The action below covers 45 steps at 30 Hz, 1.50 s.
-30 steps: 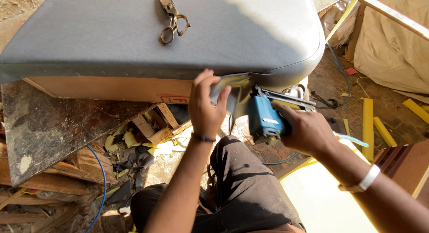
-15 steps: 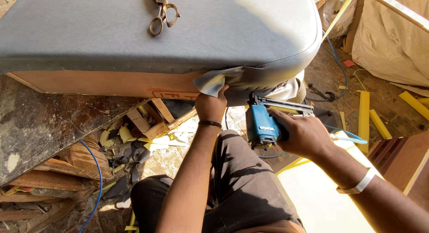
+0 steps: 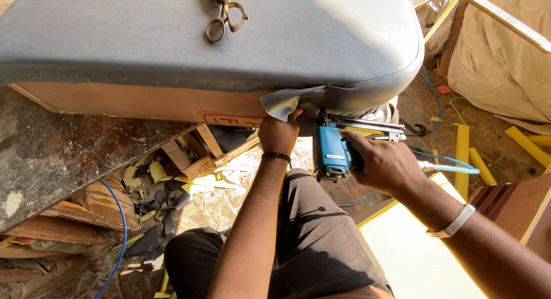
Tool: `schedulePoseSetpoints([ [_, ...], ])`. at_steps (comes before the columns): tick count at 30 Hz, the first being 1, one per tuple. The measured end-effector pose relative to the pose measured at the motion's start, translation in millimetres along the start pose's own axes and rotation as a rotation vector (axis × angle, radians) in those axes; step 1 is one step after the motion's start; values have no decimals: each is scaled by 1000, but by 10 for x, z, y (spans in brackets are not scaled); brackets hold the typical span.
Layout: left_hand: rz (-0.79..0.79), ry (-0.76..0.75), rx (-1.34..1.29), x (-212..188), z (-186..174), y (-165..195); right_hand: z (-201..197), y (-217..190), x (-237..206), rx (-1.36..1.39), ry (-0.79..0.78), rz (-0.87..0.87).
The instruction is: The person staples gray fabric onto a chair seat using a pneumatic staple gun, trims excess fabric with scissors, and smooths the material. They work around the edges and corners, flipping the seat to access different sides.
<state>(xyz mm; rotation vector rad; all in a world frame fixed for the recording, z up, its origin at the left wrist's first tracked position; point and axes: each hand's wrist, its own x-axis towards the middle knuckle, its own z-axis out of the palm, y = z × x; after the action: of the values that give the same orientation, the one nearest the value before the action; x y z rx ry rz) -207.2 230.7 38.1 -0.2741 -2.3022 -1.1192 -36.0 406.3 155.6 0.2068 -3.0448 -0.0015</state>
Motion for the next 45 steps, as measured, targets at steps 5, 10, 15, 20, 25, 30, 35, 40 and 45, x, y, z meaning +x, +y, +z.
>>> schedulePoseSetpoints([
  [5,-12,-35,-65,-3,-33,4,-81,-37,21,-14,-40,29],
  [10,-68,-75,-60,3,-87,53,-189,-98,55,19,39,54],
  [15,-97,-154,16,-3,-97,39,-157,22,-152,105,67,33],
  [20,-49,-61,-38,-20,-78,24,92,177,-458,159,150,46],
  [25,-153,-154,-225,-64,-244,151,350,208,-627,398,360,-30],
  [30,158,-181,-385,-152,-261,430,509,165,-726,565,390,36],
  [35,-230,-178,-625,-63,136,537,504,360,-785,612,431,20],
  [40,-201,-59,-731,-38,379,393,149,737,-600,429,524,-10],
  [45,-271,-259,-699,49,396,167,-597,965,-4,133,673,-293],
])
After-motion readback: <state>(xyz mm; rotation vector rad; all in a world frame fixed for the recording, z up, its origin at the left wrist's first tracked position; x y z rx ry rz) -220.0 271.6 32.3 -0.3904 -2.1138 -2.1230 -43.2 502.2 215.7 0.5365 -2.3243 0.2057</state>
